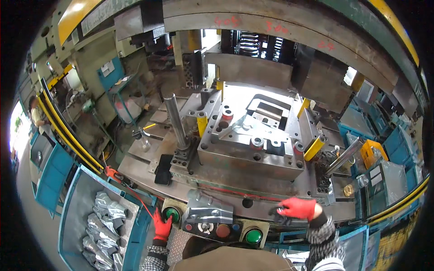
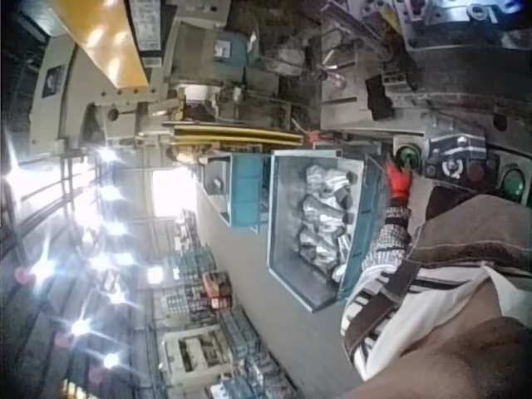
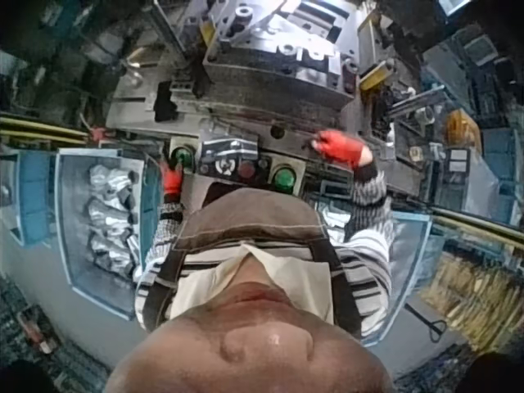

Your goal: Operating an industrial metal press machine to shape metal components.

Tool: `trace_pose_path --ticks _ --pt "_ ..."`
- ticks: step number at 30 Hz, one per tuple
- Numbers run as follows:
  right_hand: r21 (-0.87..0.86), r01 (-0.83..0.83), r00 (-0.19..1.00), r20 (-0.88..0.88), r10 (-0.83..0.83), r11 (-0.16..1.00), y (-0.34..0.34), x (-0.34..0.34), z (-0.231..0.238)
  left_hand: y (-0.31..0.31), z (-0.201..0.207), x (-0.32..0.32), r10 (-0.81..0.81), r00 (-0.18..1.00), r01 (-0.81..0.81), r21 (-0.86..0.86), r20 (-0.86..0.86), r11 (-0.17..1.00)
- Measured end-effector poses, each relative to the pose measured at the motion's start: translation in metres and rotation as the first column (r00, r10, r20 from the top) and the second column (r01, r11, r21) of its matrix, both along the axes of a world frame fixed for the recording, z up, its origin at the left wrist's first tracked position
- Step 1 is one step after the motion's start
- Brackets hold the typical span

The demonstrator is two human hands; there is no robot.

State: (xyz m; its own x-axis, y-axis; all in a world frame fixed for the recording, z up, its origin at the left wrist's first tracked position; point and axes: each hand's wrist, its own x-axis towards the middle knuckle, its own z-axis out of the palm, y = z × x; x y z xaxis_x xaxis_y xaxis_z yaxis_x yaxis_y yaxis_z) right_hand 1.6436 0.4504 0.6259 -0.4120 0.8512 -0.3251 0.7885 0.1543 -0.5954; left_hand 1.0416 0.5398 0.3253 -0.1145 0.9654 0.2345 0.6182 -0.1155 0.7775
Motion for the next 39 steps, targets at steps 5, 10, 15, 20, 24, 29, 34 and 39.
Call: trace_pose_path --ticks 5,10,15,20,24,29,34,39 --pt "-0.181 0.447 0.883 -0.07 -0.465 0.876 -0.103 -0.009 -0.155 0.013 -0.04 -0.05 -0.048 0.991 0.081 -0.271 0.124 0.959" --pt "-0.22 0.745 0.588 -0.229 -0.776 0.63 -0.147 -0.061 -0.288 0.036 -0.028 -0.029 -0.007 0.884 0.225 -0.413 0.468 0.882" --pt "-0.22 0.755 0.455 -0.502 -0.736 0.618 -0.123 -0.102 -0.298 0.033 -0.051 -0.058 0.061 0.889 0.156 -0.425 0.454 0.892" --pt "-0.192 0.83 0.436 -0.362 -0.824 0.524 -0.128 -0.105 -0.295 0.027 -0.038 -0.037 -0.029 0.98 0.095 -0.335 0.197 0.937" --pt "-0.287 0.815 0.355 -0.441 -0.824 0.504 -0.127 -0.112 -0.262 0.027 -0.039 -0.037 0.107 0.952 0.046 -0.481 0.286 0.876" --pt "-0.152 0.859 0.407 -0.376 -0.833 0.488 -0.122 -0.118 -0.25 0.026 -0.053 -0.046 0.054 0.967 0.029 -0.318 0.248 0.948" --pt "-0.078 0.854 0.451 -0.382 -0.806 0.515 -0.129 -0.107 -0.29 0.037 -0.062 -0.041 -0.031 0.959 0.115 -0.29 0.282 0.95" --pt "-0.095 0.852 0.449 -0.373 -0.812 0.515 -0.134 -0.107 -0.295 0.04 -0.069 -0.052 -0.061 0.968 0.123 -0.247 0.244 0.961"
